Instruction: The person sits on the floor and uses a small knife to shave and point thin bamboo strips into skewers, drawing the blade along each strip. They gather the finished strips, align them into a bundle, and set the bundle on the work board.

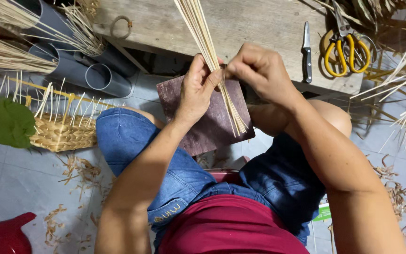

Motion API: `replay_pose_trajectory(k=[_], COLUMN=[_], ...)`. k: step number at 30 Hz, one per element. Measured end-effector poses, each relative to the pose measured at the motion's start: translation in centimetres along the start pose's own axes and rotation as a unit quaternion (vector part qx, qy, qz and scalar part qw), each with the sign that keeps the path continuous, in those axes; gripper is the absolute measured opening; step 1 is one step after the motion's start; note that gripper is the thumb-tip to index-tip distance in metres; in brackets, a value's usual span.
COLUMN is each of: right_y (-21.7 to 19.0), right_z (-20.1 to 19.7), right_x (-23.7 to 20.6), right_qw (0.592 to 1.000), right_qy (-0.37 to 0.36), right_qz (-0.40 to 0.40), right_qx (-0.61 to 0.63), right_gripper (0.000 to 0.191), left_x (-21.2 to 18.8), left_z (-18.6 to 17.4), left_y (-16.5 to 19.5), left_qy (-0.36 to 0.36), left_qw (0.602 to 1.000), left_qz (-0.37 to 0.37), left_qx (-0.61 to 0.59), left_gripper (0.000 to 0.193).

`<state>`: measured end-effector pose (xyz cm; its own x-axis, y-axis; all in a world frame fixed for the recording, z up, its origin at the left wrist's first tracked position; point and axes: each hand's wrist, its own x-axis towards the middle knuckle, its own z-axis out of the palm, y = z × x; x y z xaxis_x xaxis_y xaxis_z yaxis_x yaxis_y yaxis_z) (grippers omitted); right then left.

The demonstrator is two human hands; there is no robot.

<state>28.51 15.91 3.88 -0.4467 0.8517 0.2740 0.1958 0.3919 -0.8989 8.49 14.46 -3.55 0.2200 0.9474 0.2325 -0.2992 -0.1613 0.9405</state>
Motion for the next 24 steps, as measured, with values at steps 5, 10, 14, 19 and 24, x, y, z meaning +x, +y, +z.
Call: replay_pose_trajectory(k=[5,10,14,19,24], right_y=[0.6,-0.4,-1.0,-0.4,1.0], right_z=[0.7,0.6,0.0,0.4,1.4], right_x=[0.5,0.0,0.0,0.3,0.6], right_qw=[0.967,0.957,0.991,0.998,0.997], right_qy=[0.081,-0.047,-0.102,-0.042,0.051], right_qz=[-0.023,-0.038,0.012,0.041,0.058], right_qx=[-0.241,-0.282,-0.086,0.024,-0.028], right_gripper=[0.015,0.013,0.015,0.020,0.021], left_x=[0.2,0.1,0.2,0.3,0.1], left_z=[0.2,-0.1,-0.6,-0.1,0.1], left_y=[0.5,1.1,1.6,1.9,2.2], left_qy=[0.006,0.003,-0.007,-0.026,-0.027], left_qw=[0.999,0.999,1.000,0.999,0.996], left_qz=[0.027,0.005,-0.006,-0.014,-0.038], left_qx=[-0.019,-0.037,-0.010,-0.035,-0.078], left_gripper=[0.022,0.023,0.025,0.029,0.037])
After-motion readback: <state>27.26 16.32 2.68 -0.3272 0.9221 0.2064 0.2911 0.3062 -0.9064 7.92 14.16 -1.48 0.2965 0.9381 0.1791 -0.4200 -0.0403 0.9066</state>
